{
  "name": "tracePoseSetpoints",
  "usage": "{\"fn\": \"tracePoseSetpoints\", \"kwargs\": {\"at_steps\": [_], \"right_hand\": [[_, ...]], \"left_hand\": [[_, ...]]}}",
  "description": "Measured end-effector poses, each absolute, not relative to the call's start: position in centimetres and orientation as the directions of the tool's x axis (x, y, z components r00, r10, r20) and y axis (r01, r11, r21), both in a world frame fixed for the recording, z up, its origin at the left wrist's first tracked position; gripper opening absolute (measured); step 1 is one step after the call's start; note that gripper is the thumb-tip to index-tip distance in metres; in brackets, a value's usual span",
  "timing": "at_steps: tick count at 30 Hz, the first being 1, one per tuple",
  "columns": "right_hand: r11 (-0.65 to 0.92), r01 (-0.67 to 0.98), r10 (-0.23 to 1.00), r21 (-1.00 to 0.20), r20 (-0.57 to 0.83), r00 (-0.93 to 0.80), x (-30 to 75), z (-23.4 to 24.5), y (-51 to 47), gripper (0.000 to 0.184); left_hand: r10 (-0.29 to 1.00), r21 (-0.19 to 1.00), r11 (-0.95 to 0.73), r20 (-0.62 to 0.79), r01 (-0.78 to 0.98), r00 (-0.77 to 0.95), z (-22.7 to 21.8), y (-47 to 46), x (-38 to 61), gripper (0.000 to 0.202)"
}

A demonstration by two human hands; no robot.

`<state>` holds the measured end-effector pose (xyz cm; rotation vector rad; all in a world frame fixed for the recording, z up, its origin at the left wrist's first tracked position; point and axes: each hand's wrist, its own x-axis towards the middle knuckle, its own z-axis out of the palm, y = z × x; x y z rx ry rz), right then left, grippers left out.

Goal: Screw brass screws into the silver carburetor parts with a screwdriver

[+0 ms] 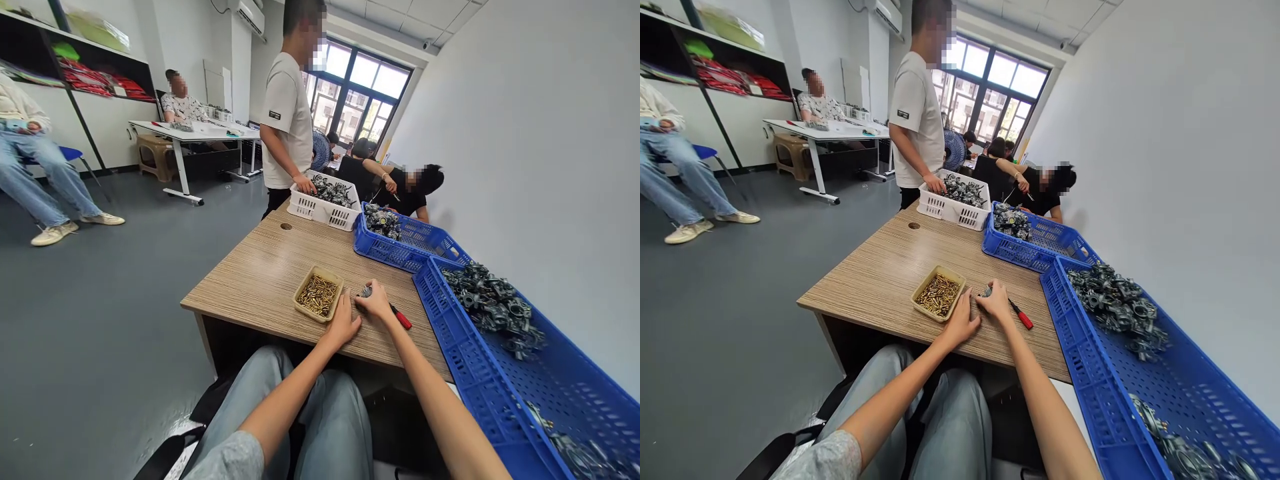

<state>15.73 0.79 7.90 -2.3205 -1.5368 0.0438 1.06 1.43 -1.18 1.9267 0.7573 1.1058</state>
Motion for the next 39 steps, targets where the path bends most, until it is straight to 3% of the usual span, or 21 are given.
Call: {"fn": "tracePoseSetpoints", "kwargs": {"at_steps": [9,17,20,23,25,30,34,39], "right_hand": [[-0.237,0.971,0.969,0.015,-0.070,0.238,15.3,11.0,1.1,0.069],[-0.089,0.990,0.982,0.109,-0.158,0.106,12.7,11.2,1.6,0.040],[-0.041,0.996,0.989,0.077,-0.142,0.052,12.2,11.3,1.3,0.045],[-0.018,1.000,0.997,0.015,-0.079,0.019,12.8,12.0,0.5,0.074],[-0.007,0.999,1.000,-0.045,0.008,0.007,13.7,12.5,-0.5,0.080],[-0.094,0.974,0.945,-0.206,0.288,0.152,17.5,11.1,-5.2,0.044],[-0.224,0.922,0.846,-0.317,0.405,0.345,20.4,7.1,-9.8,0.039],[-0.262,0.852,0.734,-0.452,0.480,0.480,22.7,3.2,-13.4,0.036]], "left_hand": [[0.776,0.835,-0.540,0.445,0.107,0.447,-1.4,1.8,1.1,0.093],[0.749,0.822,-0.563,0.460,0.090,0.477,-0.7,1.8,0.7,0.097],[0.745,0.816,-0.569,0.458,0.103,0.486,-0.7,1.8,0.6,0.101],[0.745,0.815,-0.568,0.450,0.115,0.492,-0.7,1.7,0.5,0.103],[0.739,0.807,-0.577,0.451,0.125,0.501,-0.7,1.7,0.4,0.099],[0.725,0.772,-0.614,0.468,0.165,0.506,-0.4,1.5,0.2,0.089],[0.720,0.757,-0.626,0.469,0.187,0.511,0.0,1.3,-0.1,0.085],[0.716,0.730,-0.645,0.475,0.225,0.513,0.7,1.2,-0.3,0.081]]}}
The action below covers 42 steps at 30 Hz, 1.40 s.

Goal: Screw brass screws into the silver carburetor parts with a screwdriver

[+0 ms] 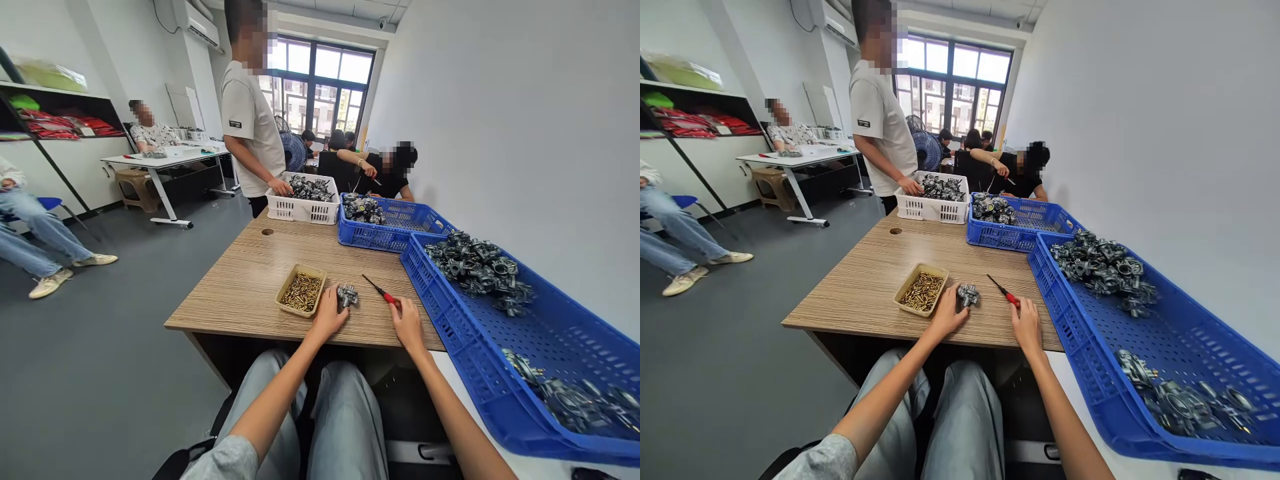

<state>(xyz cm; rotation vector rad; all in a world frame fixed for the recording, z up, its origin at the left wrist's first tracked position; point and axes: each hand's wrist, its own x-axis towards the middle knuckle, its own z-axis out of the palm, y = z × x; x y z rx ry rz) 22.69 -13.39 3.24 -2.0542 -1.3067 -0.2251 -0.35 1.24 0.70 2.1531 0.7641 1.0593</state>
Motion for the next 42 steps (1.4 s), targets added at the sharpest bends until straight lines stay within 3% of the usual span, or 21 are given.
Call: {"fn": "tracePoseSetpoints", "kwargs": {"at_steps": [7,11,15,19,23,33,42], "right_hand": [[-0.281,0.743,0.571,-0.607,0.517,0.638,24.1,1.3,-14.5,0.057],[-0.255,0.751,0.551,-0.609,0.548,0.630,24.3,0.7,-14.2,0.066],[-0.246,0.804,0.603,-0.542,0.564,0.565,24.2,0.6,-13.7,0.062],[-0.252,0.847,0.692,-0.468,0.525,0.495,24.1,0.3,-13.5,0.056],[-0.273,0.855,0.731,-0.441,0.483,0.483,24.1,0.1,-13.6,0.054],[-0.287,0.866,0.738,-0.409,0.482,0.472,24.3,-0.1,-13.9,0.055],[-0.259,0.867,0.708,-0.425,0.527,0.470,24.8,-0.9,-13.7,0.056]], "left_hand": [[0.722,0.640,-0.676,0.477,0.364,0.502,3.7,-2.9,-0.5,0.091],[0.604,0.482,-0.794,0.547,0.371,0.580,8.1,-2.6,-2.1,0.059],[0.639,0.396,-0.767,0.406,0.505,0.653,10.9,3.7,-5.4,0.033],[0.646,0.335,-0.755,0.230,0.564,0.728,10.6,10.2,-8.6,0.028],[0.613,0.345,-0.769,0.158,0.539,0.774,9.4,12.4,-9.5,0.025],[0.544,0.358,-0.804,0.123,0.474,0.830,8.2,12.3,-8.2,0.018],[0.586,0.246,-0.800,0.119,0.548,0.802,10.4,12.0,-9.8,0.019]]}}
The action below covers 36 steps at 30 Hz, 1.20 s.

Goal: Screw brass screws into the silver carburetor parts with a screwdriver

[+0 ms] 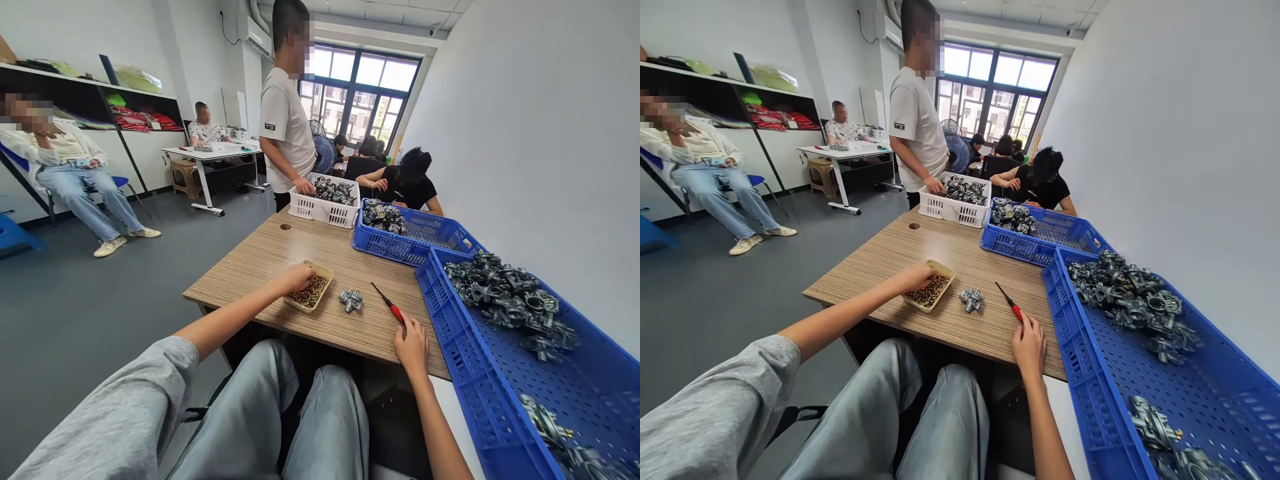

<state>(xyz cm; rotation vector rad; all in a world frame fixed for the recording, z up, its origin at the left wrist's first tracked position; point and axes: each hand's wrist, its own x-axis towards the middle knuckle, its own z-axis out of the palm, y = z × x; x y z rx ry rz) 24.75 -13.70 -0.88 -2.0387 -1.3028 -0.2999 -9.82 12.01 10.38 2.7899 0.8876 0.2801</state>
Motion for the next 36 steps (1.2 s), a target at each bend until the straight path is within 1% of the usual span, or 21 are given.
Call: {"fn": "tracePoseSetpoints", "kwargs": {"at_steps": [2,7,9,13,17,20,26,29,32,36], "right_hand": [[-0.253,0.868,0.702,-0.428,0.536,0.469,24.8,-1.0,-13.7,0.056],[-0.241,0.869,0.696,-0.432,0.547,0.465,24.9,-1.1,-13.6,0.055],[-0.242,0.869,0.694,-0.433,0.548,0.466,24.9,-1.1,-13.7,0.055],[-0.243,0.867,0.693,-0.435,0.547,0.469,24.8,-0.9,-13.7,0.055],[-0.246,0.866,0.692,-0.436,0.547,0.472,24.8,-0.9,-13.7,0.056],[-0.245,0.865,0.690,-0.438,0.548,0.473,24.8,-0.9,-13.7,0.056],[-0.241,0.865,0.694,-0.439,0.545,0.470,24.7,-0.6,-13.8,0.057],[-0.249,0.865,0.693,-0.436,0.543,0.474,24.5,-0.4,-13.9,0.057],[-0.249,0.866,0.695,-0.434,0.543,0.472,24.4,-0.3,-13.9,0.056],[-0.248,0.865,0.693,-0.436,0.544,0.473,24.4,-0.3,-13.9,0.055]], "left_hand": [[0.597,0.223,-0.794,0.116,0.565,0.794,10.9,12.0,-10.4,0.020],[0.557,0.179,-0.817,0.000,0.548,0.831,11.2,11.6,-11.2,0.015],[0.550,0.173,-0.821,-0.010,0.543,0.835,11.1,11.4,-11.2,0.013],[0.550,0.162,-0.825,0.010,0.542,0.835,11.0,11.1,-11.2,0.013],[0.549,0.155,-0.828,0.030,0.538,0.835,11.2,11.0,-11.1,0.017],[0.526,0.158,-0.842,0.022,0.516,0.850,11.4,10.9,-10.9,0.018],[0.489,0.166,-0.857,-0.030,0.487,0.871,11.4,10.7,-10.8,0.008],[0.493,0.149,-0.860,-0.010,0.489,0.870,11.3,10.8,-10.8,0.010],[0.506,0.107,-0.859,0.023,0.501,0.862,11.2,10.8,-10.8,0.011],[0.535,0.084,-0.844,0.075,0.529,0.841,11.4,10.9,-10.7,0.018]]}}
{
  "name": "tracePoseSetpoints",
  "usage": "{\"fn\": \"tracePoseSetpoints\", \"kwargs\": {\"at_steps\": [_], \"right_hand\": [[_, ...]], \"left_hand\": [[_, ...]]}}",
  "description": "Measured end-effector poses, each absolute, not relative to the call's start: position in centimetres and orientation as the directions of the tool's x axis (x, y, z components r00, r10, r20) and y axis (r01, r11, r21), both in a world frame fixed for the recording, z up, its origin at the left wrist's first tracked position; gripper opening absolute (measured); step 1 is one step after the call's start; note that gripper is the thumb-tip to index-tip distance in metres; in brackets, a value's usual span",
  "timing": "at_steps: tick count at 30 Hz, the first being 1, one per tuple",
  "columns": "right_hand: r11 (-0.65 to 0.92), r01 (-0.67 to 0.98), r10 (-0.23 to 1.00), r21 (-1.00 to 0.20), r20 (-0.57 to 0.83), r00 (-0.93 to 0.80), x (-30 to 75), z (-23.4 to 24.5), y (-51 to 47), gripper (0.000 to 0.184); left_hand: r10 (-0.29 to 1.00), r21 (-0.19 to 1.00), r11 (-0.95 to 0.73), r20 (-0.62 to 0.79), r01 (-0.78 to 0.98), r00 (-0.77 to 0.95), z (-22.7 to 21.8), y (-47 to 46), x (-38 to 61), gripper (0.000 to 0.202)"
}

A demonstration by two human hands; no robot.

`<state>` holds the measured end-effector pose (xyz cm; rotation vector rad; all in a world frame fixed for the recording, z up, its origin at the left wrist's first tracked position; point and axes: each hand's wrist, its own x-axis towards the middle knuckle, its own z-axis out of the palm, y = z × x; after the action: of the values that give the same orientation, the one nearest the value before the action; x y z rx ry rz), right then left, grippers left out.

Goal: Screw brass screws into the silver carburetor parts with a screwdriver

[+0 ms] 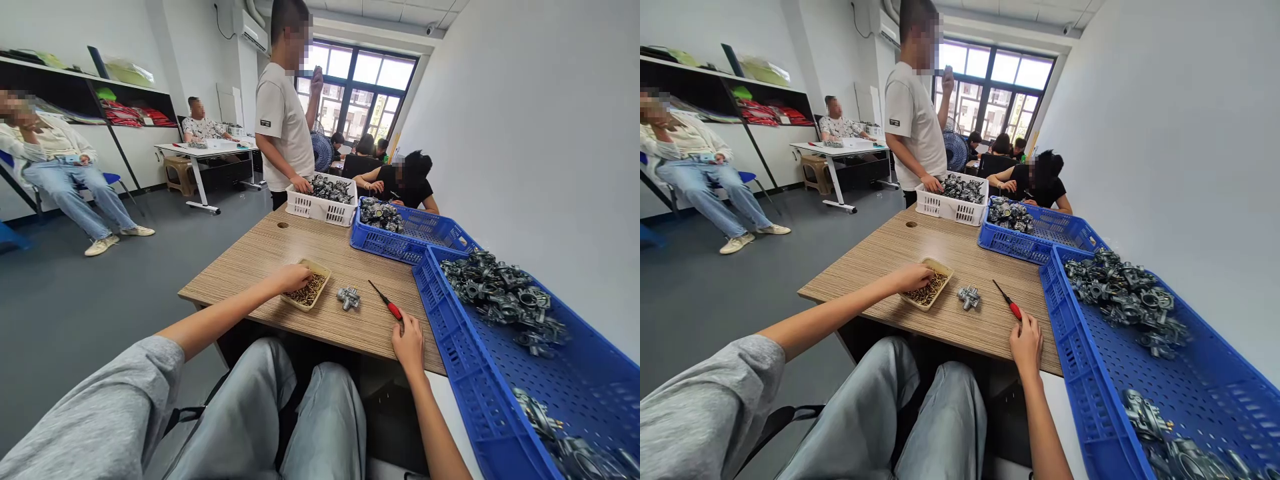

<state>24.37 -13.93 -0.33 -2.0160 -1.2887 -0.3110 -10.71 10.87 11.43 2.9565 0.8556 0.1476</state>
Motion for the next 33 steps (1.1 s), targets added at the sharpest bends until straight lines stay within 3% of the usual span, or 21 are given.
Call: {"fn": "tracePoseSetpoints", "kwargs": {"at_steps": [3,9,18,24,33], "right_hand": [[-0.249,0.863,0.690,-0.439,0.545,0.476,24.5,-0.4,-13.9,0.056],[-0.242,0.865,0.689,-0.439,0.550,0.472,24.5,-0.4,-13.8,0.055],[-0.240,0.863,0.689,-0.444,0.548,0.474,24.5,-0.4,-13.9,0.055],[-0.235,0.863,0.686,-0.448,0.553,0.474,24.7,-0.6,-13.8,0.055],[-0.234,0.865,0.686,-0.443,0.555,0.470,24.6,-0.5,-13.8,0.056]], "left_hand": [[0.544,0.139,-0.835,0.076,0.532,0.835,11.8,11.0,-10.7,0.015],[0.463,0.291,-0.831,-0.110,0.474,0.880,12.3,10.4,-10.1,0.012],[0.484,0.327,-0.798,-0.152,0.506,0.862,11.7,10.1,-9.9,0.013],[0.524,0.308,-0.782,-0.147,0.542,0.839,11.8,11.6,-10.4,0.009],[0.628,0.126,-0.770,-0.021,0.626,0.778,11.7,12.3,-10.7,0.008]]}}
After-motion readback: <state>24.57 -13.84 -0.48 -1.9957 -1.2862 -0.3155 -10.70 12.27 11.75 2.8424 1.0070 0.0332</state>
